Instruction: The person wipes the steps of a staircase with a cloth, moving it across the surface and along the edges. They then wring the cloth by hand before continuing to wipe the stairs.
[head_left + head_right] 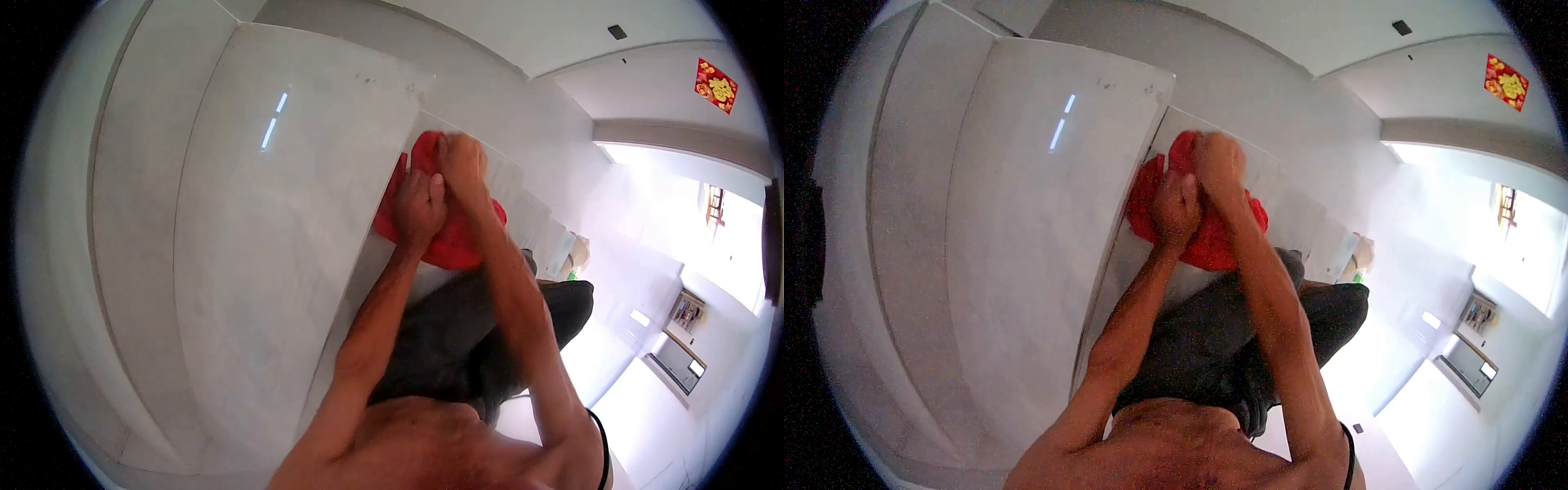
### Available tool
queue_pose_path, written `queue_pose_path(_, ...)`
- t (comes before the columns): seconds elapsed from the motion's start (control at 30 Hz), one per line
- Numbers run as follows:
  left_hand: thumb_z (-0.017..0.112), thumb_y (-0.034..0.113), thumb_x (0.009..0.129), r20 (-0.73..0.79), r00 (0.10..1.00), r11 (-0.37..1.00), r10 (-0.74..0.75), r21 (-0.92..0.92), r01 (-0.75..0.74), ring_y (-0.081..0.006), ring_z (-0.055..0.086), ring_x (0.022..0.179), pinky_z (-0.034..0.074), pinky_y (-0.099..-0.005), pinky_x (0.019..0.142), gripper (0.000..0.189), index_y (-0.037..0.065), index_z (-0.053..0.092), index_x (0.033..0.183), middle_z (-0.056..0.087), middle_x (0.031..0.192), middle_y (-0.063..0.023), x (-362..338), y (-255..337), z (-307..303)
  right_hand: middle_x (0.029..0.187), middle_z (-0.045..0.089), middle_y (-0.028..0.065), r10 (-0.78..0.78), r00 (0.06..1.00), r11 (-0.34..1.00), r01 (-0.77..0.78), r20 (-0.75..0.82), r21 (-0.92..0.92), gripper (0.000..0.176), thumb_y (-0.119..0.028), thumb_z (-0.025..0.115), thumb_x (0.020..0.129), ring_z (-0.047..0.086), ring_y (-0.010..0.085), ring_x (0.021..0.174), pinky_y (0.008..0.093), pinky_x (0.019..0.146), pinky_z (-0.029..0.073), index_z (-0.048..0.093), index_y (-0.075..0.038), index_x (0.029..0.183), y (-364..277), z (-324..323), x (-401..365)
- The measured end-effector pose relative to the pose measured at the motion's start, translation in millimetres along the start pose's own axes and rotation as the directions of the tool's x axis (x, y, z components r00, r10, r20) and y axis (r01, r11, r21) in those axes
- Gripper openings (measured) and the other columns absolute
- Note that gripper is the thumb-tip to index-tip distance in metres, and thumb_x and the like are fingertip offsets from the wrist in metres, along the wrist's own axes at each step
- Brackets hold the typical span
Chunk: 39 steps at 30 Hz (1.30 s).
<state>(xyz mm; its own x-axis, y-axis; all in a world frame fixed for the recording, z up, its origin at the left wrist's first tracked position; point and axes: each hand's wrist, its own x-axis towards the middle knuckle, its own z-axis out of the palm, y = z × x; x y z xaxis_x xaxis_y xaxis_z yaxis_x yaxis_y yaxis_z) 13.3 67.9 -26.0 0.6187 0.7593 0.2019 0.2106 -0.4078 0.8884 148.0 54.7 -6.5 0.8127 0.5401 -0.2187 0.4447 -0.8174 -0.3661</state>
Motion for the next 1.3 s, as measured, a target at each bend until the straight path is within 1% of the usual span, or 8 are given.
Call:
queue_pose_path(0.27,0.053,0.017,0.099,0.005,1.0,1.0,0.005,0.008,-0.005,-0.0403,0.053,0.071,0.042,-0.0497,0.064,0.031,0.0,0.053,0.074,0.052,0.074,-0.0187,3,-2,0,0.098,0.074,0.0197,-0.065,0.986,0.983,0.089,0.151,-0.158,0.024,-0.019,0.058,0.092,0.072,0.0369,0.095,0.0432,0.079,0.059,0.077,-0.005,0.092,-16,-16,2)
queue_pose_path(0.37,0.053,0.017,0.1,-0.079,0.994,0.997,0.071,-0.034,-0.074,-0.0403,0.054,0.071,0.043,-0.0494,0.064,0.031,0.0,0.053,0.074,0.052,0.074,-0.0189,6,-11,8,0.102,0.074,0.0178,0.045,0.981,0.983,-0.01,0.189,-0.185,0.024,-0.02,0.058,0.093,0.072,0.0366,0.097,0.0433,0.081,0.059,0.078,-0.007,0.096,-25,1,34)
queue_pose_path(0.4,0.053,0.017,0.1,-0.054,0.997,0.997,0.059,-0.052,-0.062,-0.0406,0.054,0.071,0.043,-0.0494,0.064,0.031,0.0,0.053,0.073,0.052,0.074,-0.0193,4,-11,6,0.087,0.07,0.0234,-0.065,0.983,0.981,0.094,0.169,-0.17,0.033,-0.027,0.055,0.096,0.069,0.0412,0.085,0.0512,0.075,0.054,0.074,-0.003,0.085,-6,13,22)
queue_pose_path(0.5,0.052,0.017,0.1,-0.042,0.998,0.995,0.05,-0.082,-0.053,-0.0417,0.054,0.071,0.043,-0.0496,0.065,0.033,0.0,0.052,0.073,0.053,0.075,-0.0203,4,-9,6,0.086,0.07,0.0233,-0.099,0.995,0.991,0.099,0.006,-0.093,0.03,-0.024,0.056,0.095,0.069,0.0422,0.08,0.0504,0.067,0.055,0.073,-0.002,0.083,0,12,-8)
queue_pose_path(0.67,0.052,0.017,0.101,-0.098,0.992,0.993,0.081,-0.077,-0.088,-0.0421,0.054,0.073,0.043,-0.0499,0.064,0.033,0.0,0.053,0.072,0.054,0.076,-0.0209,8,-8,5,0.088,0.071,0.0222,-0.118,0.971,0.961,0.164,0.209,-0.221,0.035,-0.029,0.056,0.097,0.068,0.0439,0.087,0.0525,0.078,0.054,0.073,-0.002,0.083,-13,18,30)
queue_pose_path(0.8,0.05,0.016,0.101,-0.025,0.999,0.996,0.036,-0.076,-0.038,-0.0416,0.053,0.072,0.042,-0.0498,0.064,0.034,0.001,0.053,0.072,0.053,0.075,-0.0208,0,-11,2,0.089,0.071,0.0219,-0.034,0.999,0.999,0.033,0.016,0.021,0.035,-0.029,0.056,0.096,0.068,0.0452,0.085,0.0522,0.076,0.054,0.072,-0.001,0.084,-11,8,3)
queue_pose_path(1.23,0.048,0.015,0.102,-0.052,0.997,0.998,0.056,-0.038,-0.058,-0.0423,0.053,0.073,0.043,-0.0507,0.065,0.034,-0.001,0.053,0.073,0.051,0.073,-0.021,7,-1,-2,0.091,0.073,0.0211,-0.06,0.995,0.993,0.068,0.078,-0.099,0.024,-0.02,0.06,0.092,0.072,0.0408,0.087,0.0503,0.075,0.057,0.075,-0.002,0.089,-15,-8,18)
queue_pose_path(1.3,0.049,0.014,0.102,-0.048,0.996,0.996,0.069,-0.05,-0.071,-0.0427,0.053,0.073,0.044,-0.0512,0.066,0.033,-0.001,0.053,0.073,0.051,0.074,-0.021,18,-3,7,0.085,0.07,0.0222,-0.098,0.993,0.995,0.096,-0.062,-0.037,0.029,-0.024,0.057,0.095,0.069,0.0431,0.083,0.0502,0.072,0.055,0.072,-0.002,0.083,2,-2,-10)
